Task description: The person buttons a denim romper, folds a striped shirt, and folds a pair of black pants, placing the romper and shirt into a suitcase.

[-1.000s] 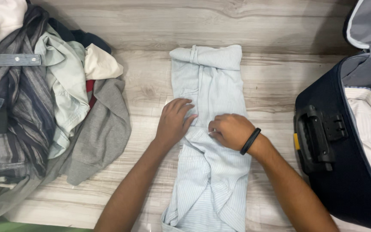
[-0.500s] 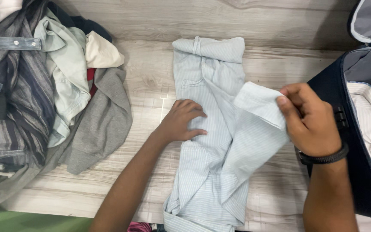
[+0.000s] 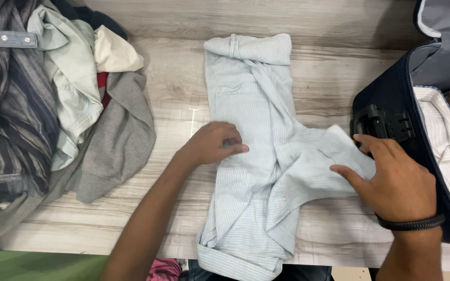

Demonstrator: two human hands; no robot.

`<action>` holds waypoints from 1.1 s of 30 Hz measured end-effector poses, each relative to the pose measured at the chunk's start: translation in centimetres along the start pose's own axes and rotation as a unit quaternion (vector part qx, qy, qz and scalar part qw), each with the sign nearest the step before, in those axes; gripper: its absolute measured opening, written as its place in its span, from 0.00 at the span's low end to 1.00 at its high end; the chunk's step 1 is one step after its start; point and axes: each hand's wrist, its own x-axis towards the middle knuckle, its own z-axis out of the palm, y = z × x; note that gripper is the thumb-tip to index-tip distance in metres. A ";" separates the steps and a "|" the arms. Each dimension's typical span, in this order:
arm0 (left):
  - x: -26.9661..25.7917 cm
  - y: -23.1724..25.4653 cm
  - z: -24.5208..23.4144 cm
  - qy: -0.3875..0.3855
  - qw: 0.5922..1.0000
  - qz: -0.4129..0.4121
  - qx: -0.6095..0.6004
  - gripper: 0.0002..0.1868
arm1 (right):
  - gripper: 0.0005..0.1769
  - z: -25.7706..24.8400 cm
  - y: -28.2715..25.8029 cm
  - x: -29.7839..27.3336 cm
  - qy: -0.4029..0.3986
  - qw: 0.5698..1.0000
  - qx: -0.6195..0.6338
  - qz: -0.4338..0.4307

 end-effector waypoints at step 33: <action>-6.0 0.1 2.4 -0.034 0.991 0.070 -0.112 0.44 | 0.26 9.7 -0.3 0.7 0.016 0.885 0.410 -0.219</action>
